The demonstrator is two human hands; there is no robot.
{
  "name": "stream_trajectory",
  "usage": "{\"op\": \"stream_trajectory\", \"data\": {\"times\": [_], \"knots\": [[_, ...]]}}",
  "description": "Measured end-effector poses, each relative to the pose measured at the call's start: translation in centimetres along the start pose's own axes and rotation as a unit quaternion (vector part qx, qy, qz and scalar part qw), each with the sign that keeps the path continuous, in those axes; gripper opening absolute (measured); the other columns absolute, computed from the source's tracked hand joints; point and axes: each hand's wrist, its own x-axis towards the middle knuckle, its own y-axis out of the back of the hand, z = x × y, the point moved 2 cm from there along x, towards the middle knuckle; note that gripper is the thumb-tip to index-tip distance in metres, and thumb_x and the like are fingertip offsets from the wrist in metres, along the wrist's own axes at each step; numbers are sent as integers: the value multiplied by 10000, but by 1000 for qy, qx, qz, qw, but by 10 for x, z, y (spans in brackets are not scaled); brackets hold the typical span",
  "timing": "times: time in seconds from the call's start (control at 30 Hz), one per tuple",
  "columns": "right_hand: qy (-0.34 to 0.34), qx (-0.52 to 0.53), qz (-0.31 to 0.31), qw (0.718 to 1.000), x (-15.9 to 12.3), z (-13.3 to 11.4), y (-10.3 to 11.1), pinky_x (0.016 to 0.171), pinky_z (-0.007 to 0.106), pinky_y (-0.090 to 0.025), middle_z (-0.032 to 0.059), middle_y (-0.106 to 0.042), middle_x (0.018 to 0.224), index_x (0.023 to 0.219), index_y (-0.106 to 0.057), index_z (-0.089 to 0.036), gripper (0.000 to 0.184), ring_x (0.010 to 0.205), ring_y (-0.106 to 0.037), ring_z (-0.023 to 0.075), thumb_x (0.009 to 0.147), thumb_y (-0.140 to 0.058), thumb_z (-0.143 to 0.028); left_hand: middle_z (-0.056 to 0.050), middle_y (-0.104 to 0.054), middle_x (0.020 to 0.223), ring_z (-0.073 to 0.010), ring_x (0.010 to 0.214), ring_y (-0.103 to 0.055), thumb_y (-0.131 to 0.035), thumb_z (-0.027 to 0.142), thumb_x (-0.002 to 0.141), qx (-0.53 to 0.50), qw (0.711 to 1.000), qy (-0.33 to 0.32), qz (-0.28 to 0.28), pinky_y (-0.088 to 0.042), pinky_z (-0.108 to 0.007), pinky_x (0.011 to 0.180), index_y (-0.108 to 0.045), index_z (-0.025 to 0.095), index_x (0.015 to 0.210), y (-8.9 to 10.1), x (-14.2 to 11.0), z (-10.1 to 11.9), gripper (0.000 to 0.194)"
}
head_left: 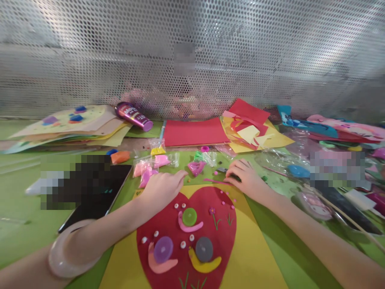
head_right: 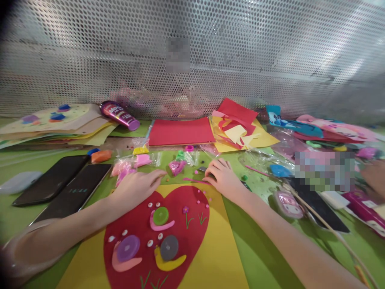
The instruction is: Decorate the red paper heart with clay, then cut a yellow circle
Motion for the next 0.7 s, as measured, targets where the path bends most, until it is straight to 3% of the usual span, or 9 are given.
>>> {"op": "stream_trajectory", "data": {"times": [0.3,0.7], "knots": [[-5,20,1,1000,1,0,0,766,337,-351,39,-568,799,733,-639,-169,122,822,-449,188,794,-584,-260,-28,-686,714,-242,636,-643,-302,256,870,2,1000,1,-7,-336,-265,476,-561,247,1070,2,1,1,327],[18,27,-14,999,-2,2,3,767,370,-367,67,-549,871,966,-673,-216,219,846,-424,201,849,-488,-197,-30,-686,712,-224,628,-642,-310,261,863,-14,1000,4,-2,-346,-250,473,-563,239,1088,1,1,1,339]]}}
